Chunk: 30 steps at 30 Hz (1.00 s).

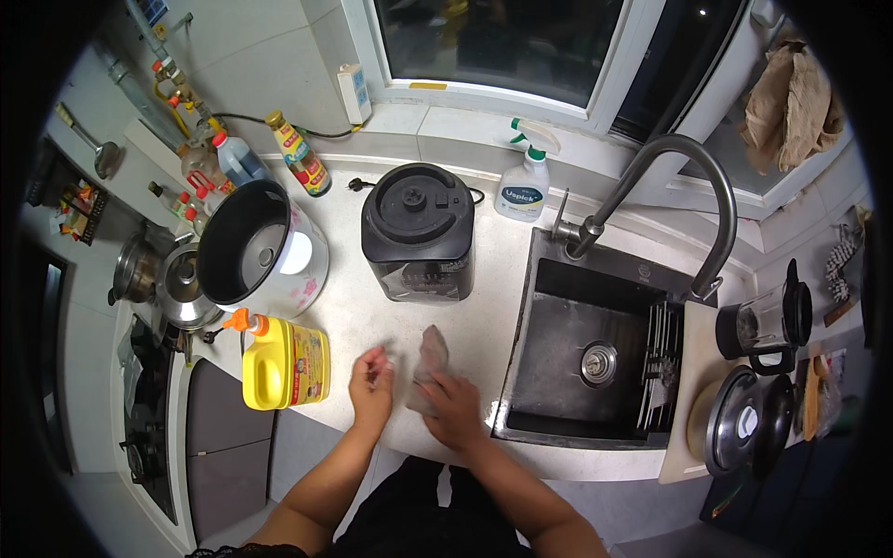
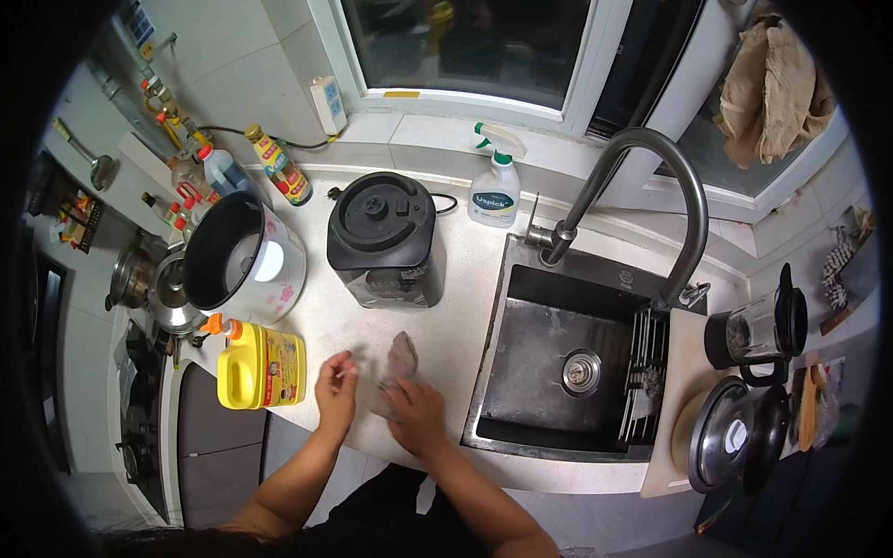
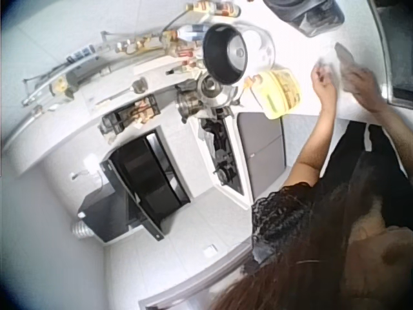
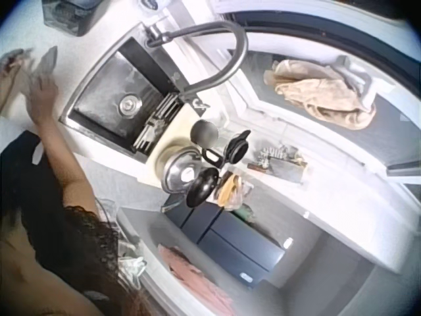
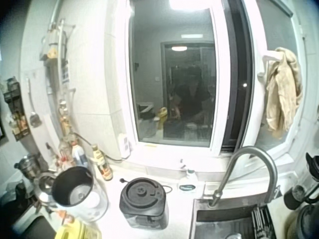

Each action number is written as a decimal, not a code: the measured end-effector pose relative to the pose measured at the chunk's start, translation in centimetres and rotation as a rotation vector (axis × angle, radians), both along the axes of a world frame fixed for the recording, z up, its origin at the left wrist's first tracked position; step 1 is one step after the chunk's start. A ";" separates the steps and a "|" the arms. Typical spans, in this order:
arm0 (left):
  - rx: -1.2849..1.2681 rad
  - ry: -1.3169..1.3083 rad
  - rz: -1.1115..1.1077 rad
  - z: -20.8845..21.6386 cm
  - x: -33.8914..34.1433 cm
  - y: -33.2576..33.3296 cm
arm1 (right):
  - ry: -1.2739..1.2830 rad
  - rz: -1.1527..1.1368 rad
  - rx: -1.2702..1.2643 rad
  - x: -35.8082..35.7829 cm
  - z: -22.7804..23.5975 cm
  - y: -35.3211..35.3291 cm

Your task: The person washes a cloth under running water at the sink, then wipes the countertop and a rice cooker with the cloth. The person also places aluminum foil on the stovetop and adjusts the gas burner grate.

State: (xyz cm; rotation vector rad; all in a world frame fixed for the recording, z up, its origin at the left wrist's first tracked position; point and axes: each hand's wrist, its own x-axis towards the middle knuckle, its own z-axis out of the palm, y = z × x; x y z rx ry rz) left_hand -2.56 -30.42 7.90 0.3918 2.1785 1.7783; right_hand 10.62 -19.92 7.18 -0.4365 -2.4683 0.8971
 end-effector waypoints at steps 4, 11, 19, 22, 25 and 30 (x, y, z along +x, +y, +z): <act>0.160 0.113 0.025 2.7 -1.9 1.0 | 0.052 0.065 0.168 -8.6 -1.0 -2.3; 0.127 0.141 -0.017 1.8 -4.2 1.1 | -0.352 -0.207 0.350 -4.5 -4.1 8.5; -0.007 0.149 -0.078 0.3 -1.3 -0.2 | 0.123 -0.408 0.145 -7.2 -0.7 22.9; -0.014 0.145 -0.104 0.7 0.0 0.3 | 0.011 -0.337 0.329 -12.7 -4.3 25.9; -0.028 0.095 -0.054 0.7 1.6 0.3 | -0.050 -0.340 0.345 -12.6 -4.2 23.8; -0.050 0.044 -0.024 0.0 3.4 0.4 | -0.113 -0.130 0.228 -5.1 -4.5 19.9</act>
